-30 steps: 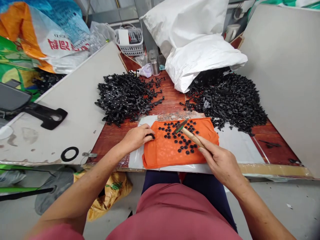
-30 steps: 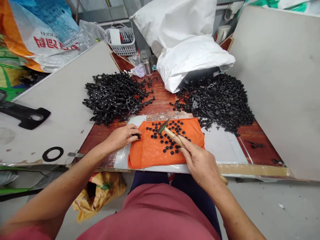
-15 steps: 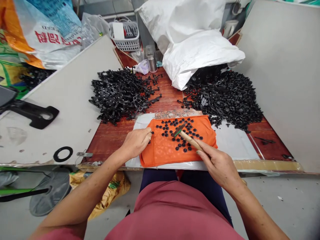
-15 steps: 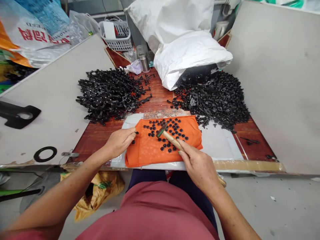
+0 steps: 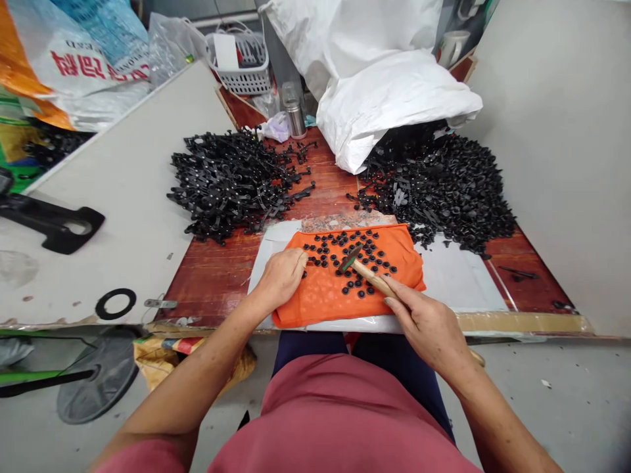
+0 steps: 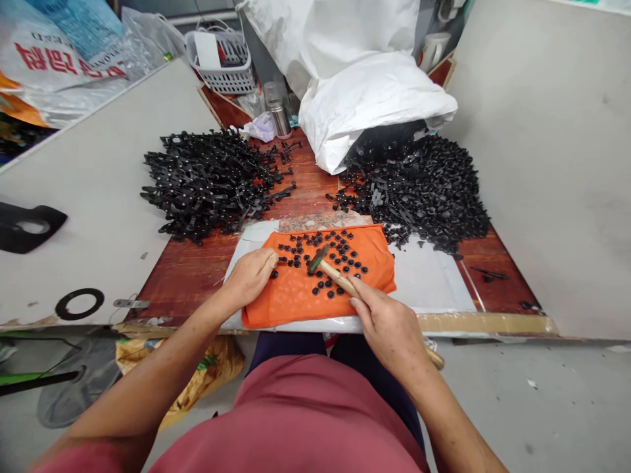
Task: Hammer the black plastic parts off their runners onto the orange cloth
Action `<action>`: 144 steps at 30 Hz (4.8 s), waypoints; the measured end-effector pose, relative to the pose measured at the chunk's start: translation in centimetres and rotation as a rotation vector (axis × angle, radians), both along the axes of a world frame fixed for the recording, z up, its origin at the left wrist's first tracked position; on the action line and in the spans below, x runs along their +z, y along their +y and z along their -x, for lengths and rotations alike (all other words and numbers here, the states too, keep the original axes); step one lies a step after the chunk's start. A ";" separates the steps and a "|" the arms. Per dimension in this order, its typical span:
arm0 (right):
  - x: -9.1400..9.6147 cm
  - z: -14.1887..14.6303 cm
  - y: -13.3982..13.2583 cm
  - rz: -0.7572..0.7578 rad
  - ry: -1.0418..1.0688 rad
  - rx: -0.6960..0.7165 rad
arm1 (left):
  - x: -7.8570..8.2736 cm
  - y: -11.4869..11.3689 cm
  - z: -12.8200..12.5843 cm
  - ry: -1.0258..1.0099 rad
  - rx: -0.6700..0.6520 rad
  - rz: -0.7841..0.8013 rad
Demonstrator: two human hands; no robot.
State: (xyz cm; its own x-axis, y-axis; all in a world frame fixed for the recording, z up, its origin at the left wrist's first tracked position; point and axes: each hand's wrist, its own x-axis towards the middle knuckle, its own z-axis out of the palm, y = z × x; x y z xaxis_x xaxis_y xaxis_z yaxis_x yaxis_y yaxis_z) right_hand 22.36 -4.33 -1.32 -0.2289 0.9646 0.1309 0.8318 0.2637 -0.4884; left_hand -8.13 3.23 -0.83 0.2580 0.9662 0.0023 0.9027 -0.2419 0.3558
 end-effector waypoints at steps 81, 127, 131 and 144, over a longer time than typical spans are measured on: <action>2.6 5.3 2.4 -0.163 -0.479 0.122 | 0.3 0.9 -0.9 0.095 0.032 0.069; 3.4 1.0 2.0 -0.330 0.125 -0.024 | -0.2 0.2 1.7 -0.882 0.255 0.375; 1.6 -3.3 1.3 -0.247 0.070 -0.250 | -0.3 -0.5 1.8 -1.107 0.304 0.557; -0.9 -9.2 0.5 0.070 -0.466 -0.528 | 3.8 -3.3 0.3 -0.894 0.292 0.578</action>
